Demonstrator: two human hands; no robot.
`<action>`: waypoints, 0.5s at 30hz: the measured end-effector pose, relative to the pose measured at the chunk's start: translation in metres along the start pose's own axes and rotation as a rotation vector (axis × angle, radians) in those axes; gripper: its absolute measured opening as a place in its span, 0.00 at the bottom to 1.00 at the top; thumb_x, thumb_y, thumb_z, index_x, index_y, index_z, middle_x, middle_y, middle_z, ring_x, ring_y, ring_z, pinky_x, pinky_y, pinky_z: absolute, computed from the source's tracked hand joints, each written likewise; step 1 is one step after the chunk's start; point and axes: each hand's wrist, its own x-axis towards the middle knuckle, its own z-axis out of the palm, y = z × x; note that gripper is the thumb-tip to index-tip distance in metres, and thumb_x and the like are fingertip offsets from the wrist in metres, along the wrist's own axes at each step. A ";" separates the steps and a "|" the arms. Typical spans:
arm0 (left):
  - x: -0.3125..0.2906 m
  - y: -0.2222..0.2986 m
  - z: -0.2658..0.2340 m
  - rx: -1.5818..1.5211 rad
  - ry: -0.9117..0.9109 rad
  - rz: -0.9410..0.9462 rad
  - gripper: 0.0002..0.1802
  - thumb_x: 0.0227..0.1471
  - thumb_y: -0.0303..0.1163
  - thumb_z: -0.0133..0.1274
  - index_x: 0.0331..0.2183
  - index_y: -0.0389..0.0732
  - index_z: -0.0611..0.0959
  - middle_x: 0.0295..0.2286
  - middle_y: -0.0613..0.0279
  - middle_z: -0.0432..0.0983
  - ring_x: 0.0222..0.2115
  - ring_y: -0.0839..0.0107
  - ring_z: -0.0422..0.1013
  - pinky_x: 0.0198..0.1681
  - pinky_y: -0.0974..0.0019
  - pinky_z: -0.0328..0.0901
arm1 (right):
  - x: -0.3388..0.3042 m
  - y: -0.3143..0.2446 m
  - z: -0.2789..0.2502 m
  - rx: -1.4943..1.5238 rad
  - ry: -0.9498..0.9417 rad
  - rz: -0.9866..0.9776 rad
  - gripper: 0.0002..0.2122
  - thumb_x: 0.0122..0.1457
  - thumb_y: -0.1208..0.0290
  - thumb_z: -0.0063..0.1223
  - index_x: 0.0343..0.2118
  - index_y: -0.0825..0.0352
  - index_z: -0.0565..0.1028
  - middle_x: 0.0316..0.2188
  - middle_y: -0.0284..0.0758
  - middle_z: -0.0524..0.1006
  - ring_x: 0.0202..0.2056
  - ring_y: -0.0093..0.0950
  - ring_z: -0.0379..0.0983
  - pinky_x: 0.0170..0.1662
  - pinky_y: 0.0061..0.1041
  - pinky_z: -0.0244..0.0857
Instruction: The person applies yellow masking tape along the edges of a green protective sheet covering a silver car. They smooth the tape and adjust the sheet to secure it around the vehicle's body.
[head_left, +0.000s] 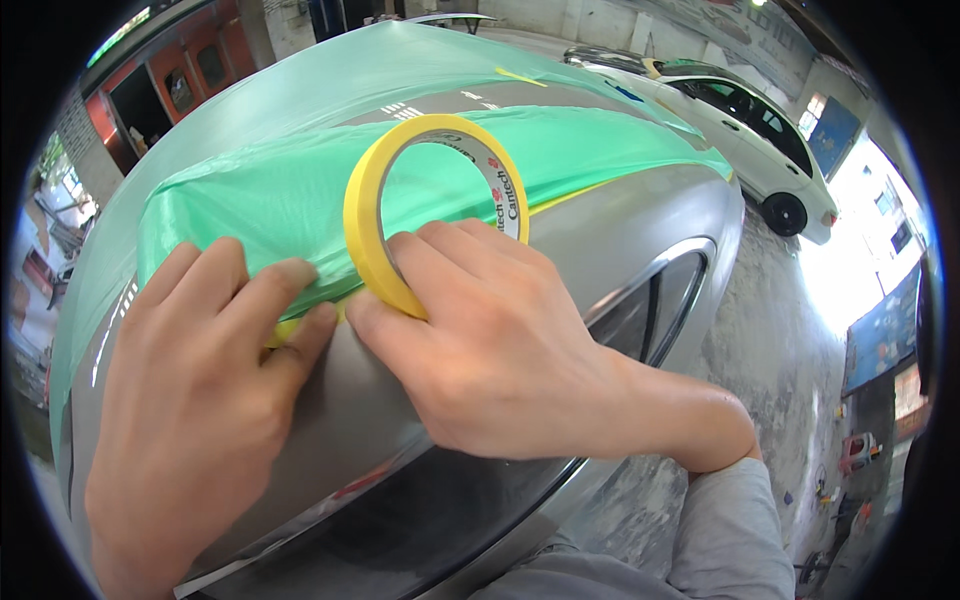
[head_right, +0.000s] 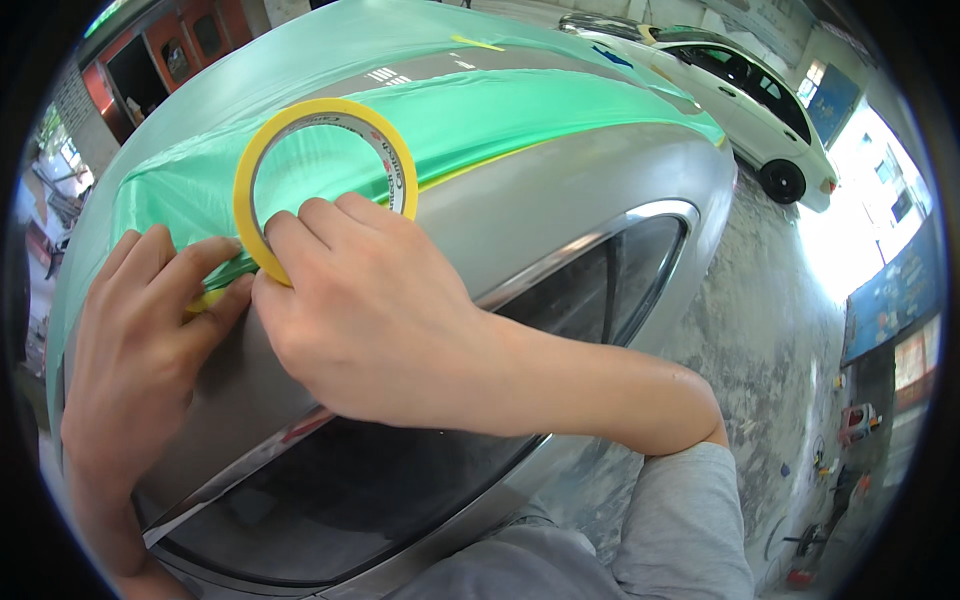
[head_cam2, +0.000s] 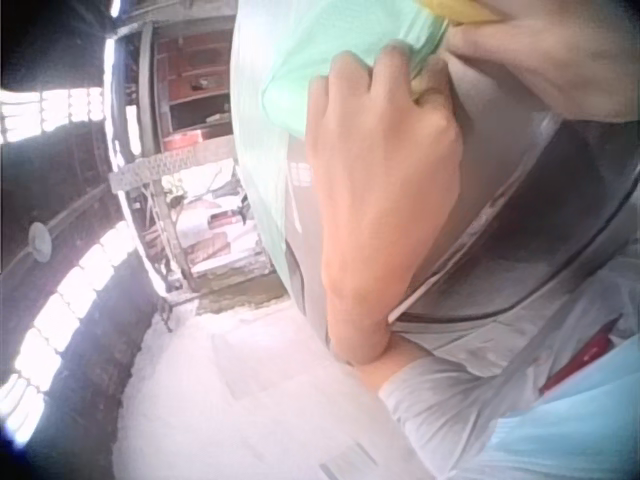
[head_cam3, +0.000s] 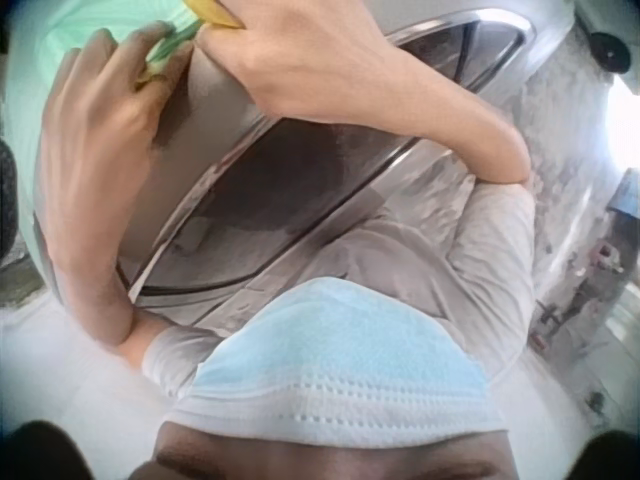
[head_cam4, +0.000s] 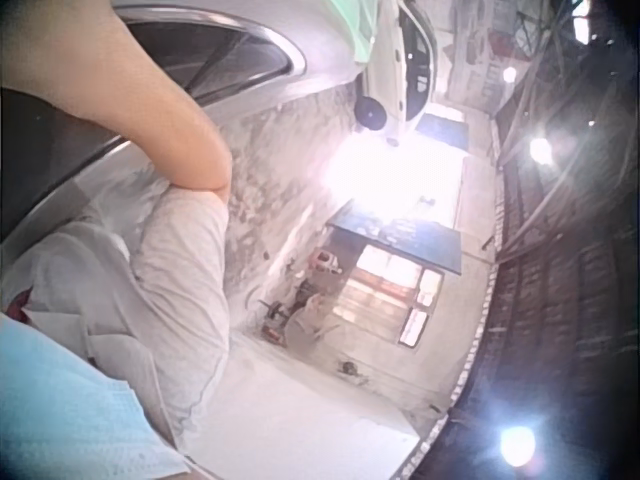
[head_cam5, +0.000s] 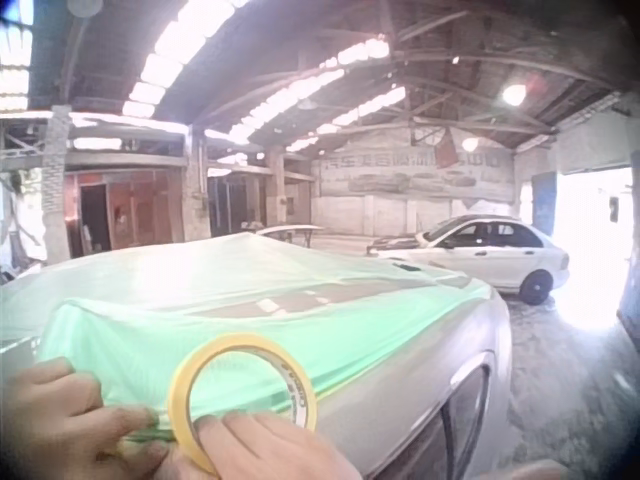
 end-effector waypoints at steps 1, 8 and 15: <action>0.000 0.001 0.000 -0.007 0.006 -0.005 0.19 0.48 0.25 0.64 0.44 0.37 0.94 0.45 0.58 0.83 0.39 0.61 0.71 0.44 0.56 0.69 | -0.004 0.006 -0.003 -0.013 -0.005 0.019 0.05 0.51 0.75 0.60 0.30 0.70 0.80 0.30 0.44 0.74 0.35 0.44 0.76 0.40 0.43 0.71; -0.004 -0.002 -0.009 0.006 0.014 0.041 0.19 0.48 0.24 0.62 0.43 0.36 0.94 0.47 0.57 0.84 0.40 0.61 0.72 0.46 0.56 0.70 | -0.043 0.076 -0.052 -0.142 -0.060 0.243 0.14 0.57 0.82 0.56 0.44 0.66 0.85 0.36 0.46 0.80 0.39 0.51 0.79 0.43 0.48 0.73; -0.007 -0.005 -0.008 0.003 -0.011 0.045 0.19 0.48 0.22 0.62 0.44 0.35 0.94 0.49 0.57 0.84 0.42 0.60 0.73 0.50 0.57 0.71 | -0.060 0.103 -0.062 -0.168 -0.013 0.351 0.15 0.57 0.85 0.52 0.43 0.70 0.87 0.38 0.45 0.82 0.41 0.48 0.80 0.47 0.43 0.73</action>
